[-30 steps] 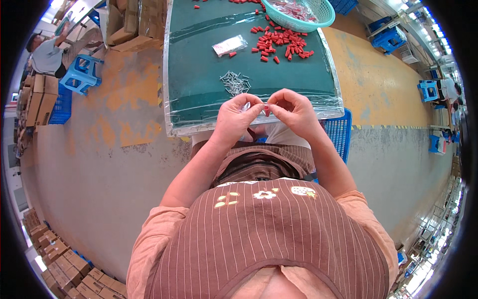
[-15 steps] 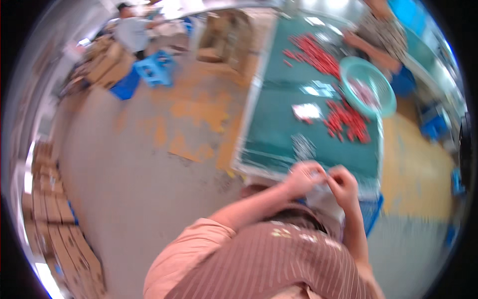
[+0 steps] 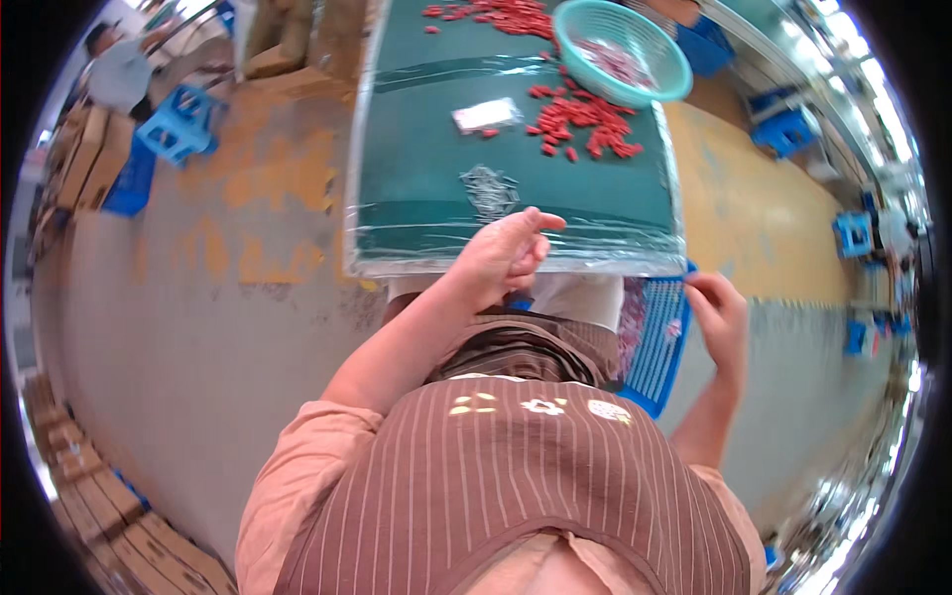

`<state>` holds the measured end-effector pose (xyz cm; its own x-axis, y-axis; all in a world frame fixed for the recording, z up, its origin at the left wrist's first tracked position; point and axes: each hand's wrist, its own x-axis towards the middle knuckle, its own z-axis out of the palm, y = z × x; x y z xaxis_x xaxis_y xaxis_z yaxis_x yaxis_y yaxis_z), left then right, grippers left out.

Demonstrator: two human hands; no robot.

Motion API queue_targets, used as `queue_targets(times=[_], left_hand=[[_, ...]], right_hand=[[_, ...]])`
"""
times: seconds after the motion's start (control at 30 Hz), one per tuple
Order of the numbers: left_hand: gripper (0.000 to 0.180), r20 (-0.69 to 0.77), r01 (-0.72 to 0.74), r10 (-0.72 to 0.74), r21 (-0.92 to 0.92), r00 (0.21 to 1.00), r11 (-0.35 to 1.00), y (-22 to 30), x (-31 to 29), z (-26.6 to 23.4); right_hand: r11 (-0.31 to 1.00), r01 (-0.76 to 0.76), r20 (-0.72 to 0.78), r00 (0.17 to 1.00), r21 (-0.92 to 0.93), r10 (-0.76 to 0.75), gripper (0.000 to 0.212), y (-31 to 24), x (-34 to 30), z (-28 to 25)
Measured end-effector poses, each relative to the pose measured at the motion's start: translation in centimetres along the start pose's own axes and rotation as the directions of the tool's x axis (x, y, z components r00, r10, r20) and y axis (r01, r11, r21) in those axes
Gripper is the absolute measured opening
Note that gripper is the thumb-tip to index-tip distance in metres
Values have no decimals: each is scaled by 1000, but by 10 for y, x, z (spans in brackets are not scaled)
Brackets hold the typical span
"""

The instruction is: The person packages hardware by opening plastic bags, inserting screws and plastic anchors into each bag by hand, and sealing the bags.

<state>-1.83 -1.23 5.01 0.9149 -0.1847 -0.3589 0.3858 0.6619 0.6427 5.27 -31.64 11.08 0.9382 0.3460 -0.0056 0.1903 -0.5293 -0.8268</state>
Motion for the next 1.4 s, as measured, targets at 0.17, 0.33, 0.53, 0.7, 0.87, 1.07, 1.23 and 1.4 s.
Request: queue_targets(times=[0.17,0.33,0.53,0.7,0.87,1.07,1.23,1.4], left_hand=[[56,176,69,-51,-101,983,992,-7,9,8],[51,65,55,-51,-59,997,997,-17,-3,19],[35,55,26,-23,-69,998,997,-17,-9,11],[28,-58,-23,27,64,998,998,-15,-7,7],[23,-80,-37,50,151,996,988,-8,2,15],[18,-307,-7,154,429,939,903,-15,2,36],[13,-106,-91,329,843,938,531,-25,4,-2],[11,-205,-30,119,391,971,920,-25,4,0]], right_hand=[[969,197,77,975,147,-210,15,-36,18,77],[944,242,168,945,223,-282,16,-51,31,124],[834,-84,315,943,545,-111,13,-27,38,144],[830,-119,241,970,546,-19,8,-21,42,135],[826,-73,154,988,559,-18,9,-10,51,136],[949,172,-70,985,263,-159,8,-30,36,124],[904,-36,287,953,427,-97,22,11,43,150],[889,-30,165,985,457,-52,11,-6,33,140]])
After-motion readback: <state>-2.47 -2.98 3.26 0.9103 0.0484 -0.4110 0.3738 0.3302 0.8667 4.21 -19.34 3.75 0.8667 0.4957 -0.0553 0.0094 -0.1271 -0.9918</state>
